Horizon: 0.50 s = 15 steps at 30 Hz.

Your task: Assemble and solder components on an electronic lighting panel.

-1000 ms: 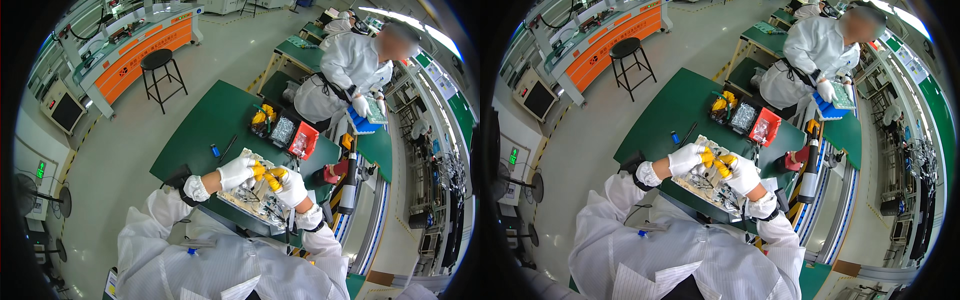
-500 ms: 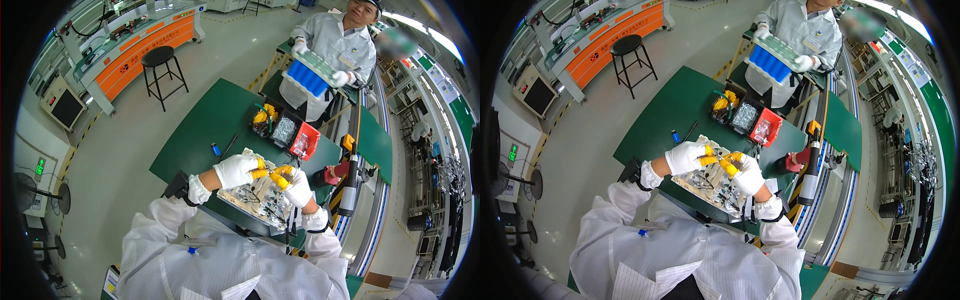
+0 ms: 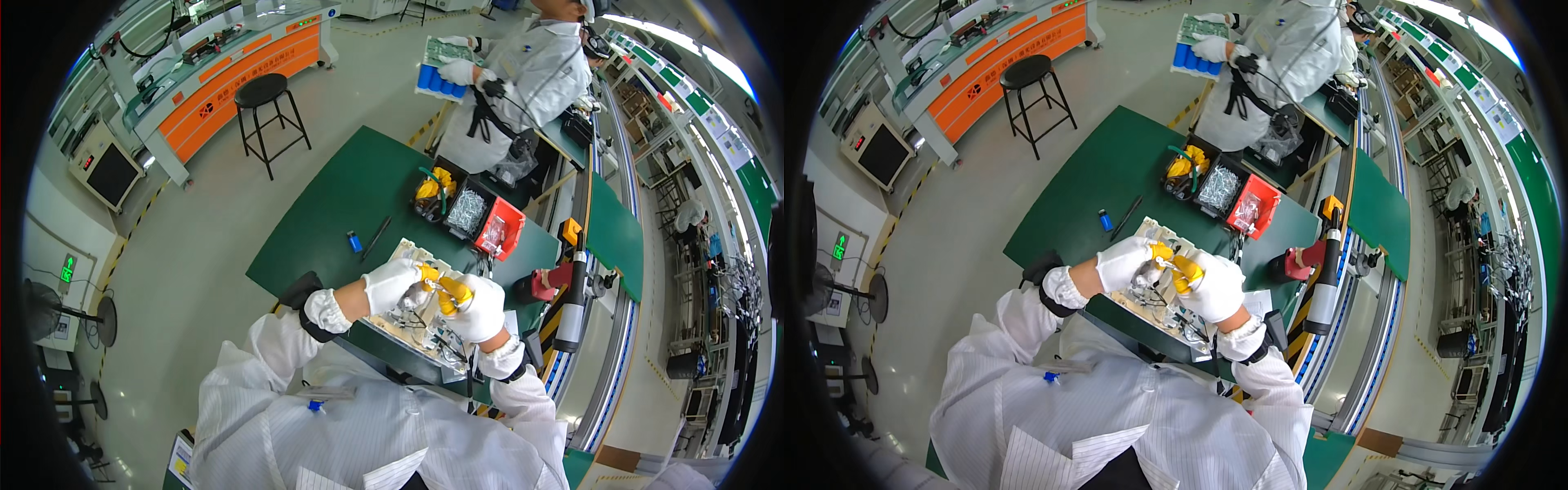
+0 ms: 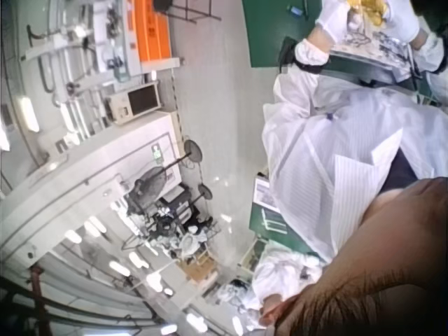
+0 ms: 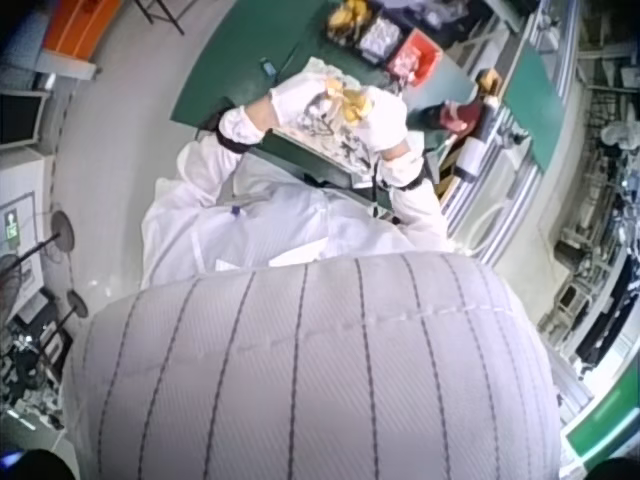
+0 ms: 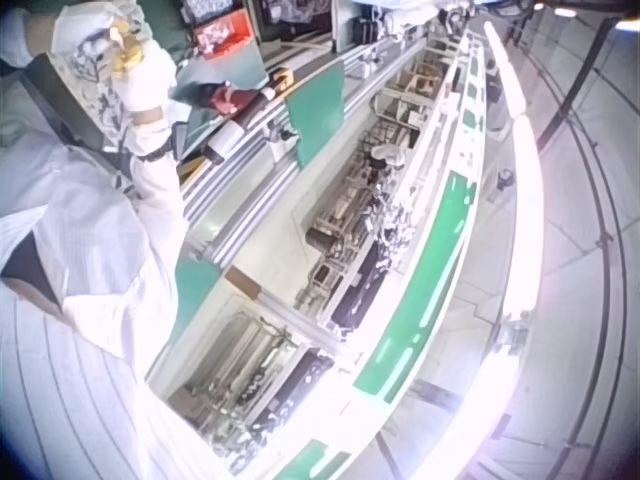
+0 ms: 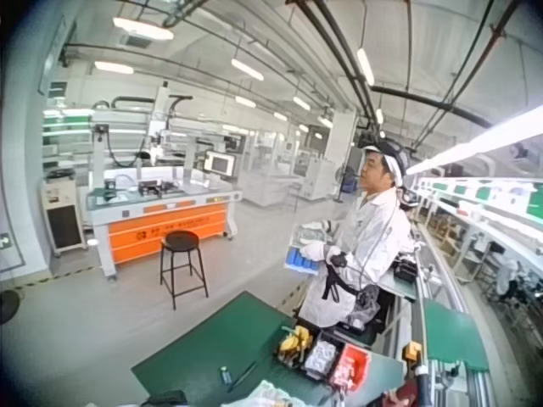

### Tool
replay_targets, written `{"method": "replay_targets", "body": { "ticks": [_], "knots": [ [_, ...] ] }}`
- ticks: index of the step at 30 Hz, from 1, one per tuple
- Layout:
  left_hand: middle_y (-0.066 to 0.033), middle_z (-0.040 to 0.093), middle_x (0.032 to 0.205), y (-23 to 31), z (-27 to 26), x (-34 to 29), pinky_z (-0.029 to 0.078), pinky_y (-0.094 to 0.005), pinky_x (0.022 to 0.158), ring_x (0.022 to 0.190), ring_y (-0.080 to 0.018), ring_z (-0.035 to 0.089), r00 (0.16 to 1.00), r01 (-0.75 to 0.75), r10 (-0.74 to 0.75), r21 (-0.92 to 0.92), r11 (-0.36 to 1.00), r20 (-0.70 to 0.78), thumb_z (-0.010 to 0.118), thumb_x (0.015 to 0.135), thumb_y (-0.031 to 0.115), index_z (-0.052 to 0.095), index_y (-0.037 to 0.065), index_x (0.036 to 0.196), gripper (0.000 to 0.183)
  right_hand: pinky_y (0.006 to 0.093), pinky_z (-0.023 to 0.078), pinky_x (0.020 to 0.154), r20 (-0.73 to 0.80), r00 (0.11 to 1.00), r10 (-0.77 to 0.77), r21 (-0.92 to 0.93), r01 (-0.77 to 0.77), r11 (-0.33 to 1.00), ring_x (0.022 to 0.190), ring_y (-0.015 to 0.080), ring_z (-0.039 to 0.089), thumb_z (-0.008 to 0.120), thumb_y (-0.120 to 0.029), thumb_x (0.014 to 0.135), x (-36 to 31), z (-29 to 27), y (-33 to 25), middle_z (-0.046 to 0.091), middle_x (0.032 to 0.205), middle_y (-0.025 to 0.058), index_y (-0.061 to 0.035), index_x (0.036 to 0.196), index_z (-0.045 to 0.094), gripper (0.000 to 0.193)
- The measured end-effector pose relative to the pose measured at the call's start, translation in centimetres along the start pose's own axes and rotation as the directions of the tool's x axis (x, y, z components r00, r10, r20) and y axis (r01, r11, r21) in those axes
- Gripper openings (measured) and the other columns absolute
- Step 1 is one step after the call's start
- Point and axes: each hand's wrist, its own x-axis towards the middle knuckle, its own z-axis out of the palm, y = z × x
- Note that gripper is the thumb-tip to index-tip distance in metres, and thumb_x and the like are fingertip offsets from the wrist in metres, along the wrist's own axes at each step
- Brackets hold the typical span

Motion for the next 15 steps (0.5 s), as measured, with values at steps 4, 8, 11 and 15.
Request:
{"method": "replay_targets", "body": {
  "ticks": [4,8,11,15],
  "knots": [
    [-0.0007,0.057,0.068,1.1,0.4,0.2,0.042,-0.0242,0.05,0.055,-0.0089,0.051,0.992,-0.112,0.125,0.369,0.923,-0.011,0.045,0.1,0.006,0.063,-0.001,0.1,0.019,0.0278,0.049,0.059,0.003,1.0,0.03,0.022,-0.03,0.999,0.063,0.0138,0.063,0.076,-0.01,0.083,-0.2,0.3,0.4,0.065,0.079,0.0037,-0.0057,0.098,0.066,0.019],
    [-0.0052,0.064,0.082,1.0,-1.5,0.6,0.05,-0.0266,0.062,0.072,-0.012,0.061,0.973,-0.223,0.215,0.549,0.805,0.081,0.054,0.096,0.008,0.062,-0.001,0.109,0.018,0.0242,0.048,0.061,0.198,0.898,0.392,0.655,-0.419,0.629,0.069,0.0094,0.061,0.069,-0.012,0.092,-0.6,0.9,1.9,0.068,0.088,0.003,-0.0033,0.103,0.066,0.014],
    [-0.0121,0.067,0.088,0.9,-2.1,1.0,0.052,-0.0321,0.069,0.076,-0.0214,0.065,0.888,-0.421,0.412,0.717,0.556,0.202,0.059,0.095,0.013,0.063,-0.001,0.108,0.019,0.0224,0.047,0.065,0.298,0.844,0.446,0.731,-0.502,0.463,0.075,0.0064,0.059,0.065,-0.011,0.095,-1.0,0.5,2.0,0.068,0.092,0.0013,-0.001,0.107,0.066,0.015],
    [-0.0196,0.068,0.096,1.4,-2.0,0.8,0.052,-0.0385,0.075,0.083,-0.0348,0.065,0.817,-0.483,0.479,0.835,0.262,0.322,0.062,0.094,0.015,0.065,-0.001,0.106,0.02,0.0217,0.047,0.067,0.307,0.881,0.36,0.721,-0.463,0.516,0.077,0.0071,0.059,0.067,-0.009,0.094,-0.9,0.4,2.2,0.067,0.093,0.0022,-0.0001,0.109,0.068,0.017]
  ]
}}
